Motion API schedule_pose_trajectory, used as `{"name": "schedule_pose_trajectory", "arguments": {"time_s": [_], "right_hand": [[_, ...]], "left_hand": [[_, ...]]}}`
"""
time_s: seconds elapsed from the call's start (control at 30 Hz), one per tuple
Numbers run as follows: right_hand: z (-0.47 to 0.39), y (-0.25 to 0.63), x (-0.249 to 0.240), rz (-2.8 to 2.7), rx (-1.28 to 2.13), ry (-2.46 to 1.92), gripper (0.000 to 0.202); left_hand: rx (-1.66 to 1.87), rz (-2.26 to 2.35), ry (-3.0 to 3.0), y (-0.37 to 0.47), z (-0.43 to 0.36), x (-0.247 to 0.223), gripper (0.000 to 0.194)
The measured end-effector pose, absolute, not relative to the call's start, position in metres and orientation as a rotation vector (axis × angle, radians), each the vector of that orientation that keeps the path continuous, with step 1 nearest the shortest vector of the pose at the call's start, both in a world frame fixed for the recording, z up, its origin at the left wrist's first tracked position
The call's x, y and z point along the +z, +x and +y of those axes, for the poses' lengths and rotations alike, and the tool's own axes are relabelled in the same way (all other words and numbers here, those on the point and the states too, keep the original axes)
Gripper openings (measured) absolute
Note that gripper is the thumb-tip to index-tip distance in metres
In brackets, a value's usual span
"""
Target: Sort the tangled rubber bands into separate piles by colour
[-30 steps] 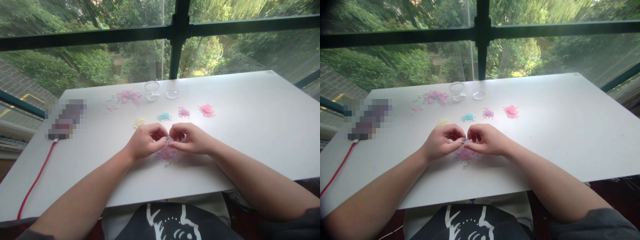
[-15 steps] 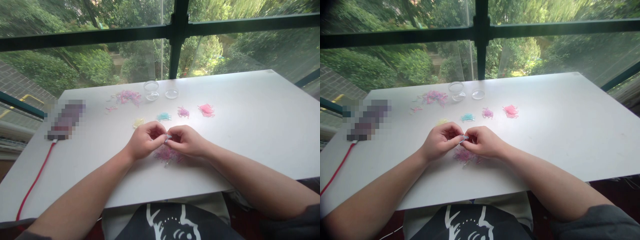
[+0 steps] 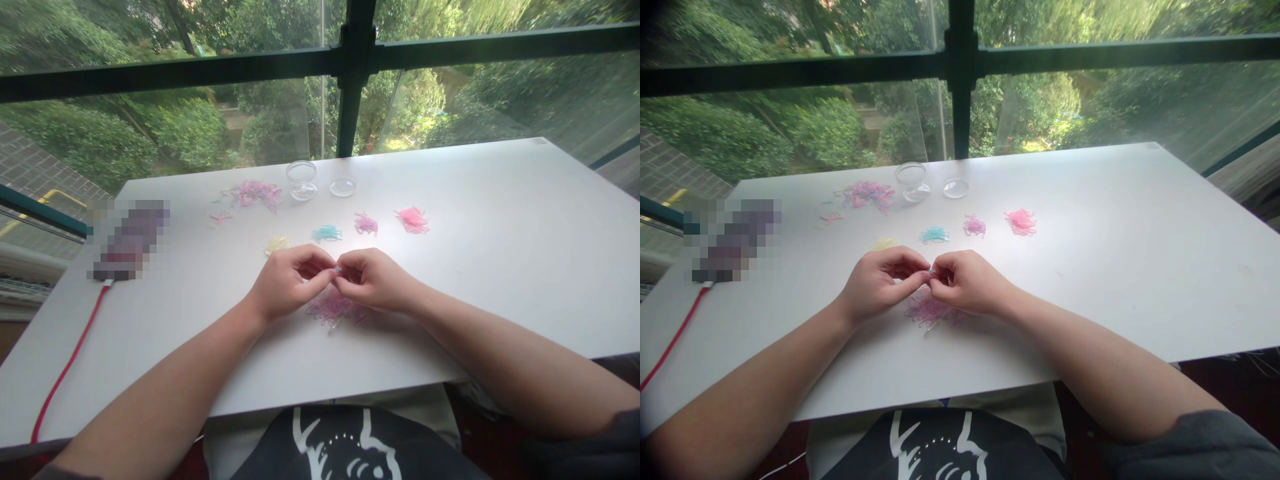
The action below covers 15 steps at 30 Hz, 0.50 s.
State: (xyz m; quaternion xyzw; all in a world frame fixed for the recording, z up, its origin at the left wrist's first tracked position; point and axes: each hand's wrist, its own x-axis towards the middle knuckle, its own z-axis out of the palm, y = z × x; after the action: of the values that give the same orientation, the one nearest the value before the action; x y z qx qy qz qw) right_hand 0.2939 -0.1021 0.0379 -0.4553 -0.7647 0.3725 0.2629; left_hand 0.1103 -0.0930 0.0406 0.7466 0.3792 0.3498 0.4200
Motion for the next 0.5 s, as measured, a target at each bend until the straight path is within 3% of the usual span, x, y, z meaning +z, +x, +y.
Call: {"name": "schedule_pose_trajectory", "arguments": {"time_s": [0.5], "right_hand": [[-0.1022, 0.2978, 0.0396, -2.032, 1.061, -1.132, 0.009]], "left_hand": [[0.955, 0.987, 1.598, 0.1094, -0.0887, 0.0391, 0.014]]}}
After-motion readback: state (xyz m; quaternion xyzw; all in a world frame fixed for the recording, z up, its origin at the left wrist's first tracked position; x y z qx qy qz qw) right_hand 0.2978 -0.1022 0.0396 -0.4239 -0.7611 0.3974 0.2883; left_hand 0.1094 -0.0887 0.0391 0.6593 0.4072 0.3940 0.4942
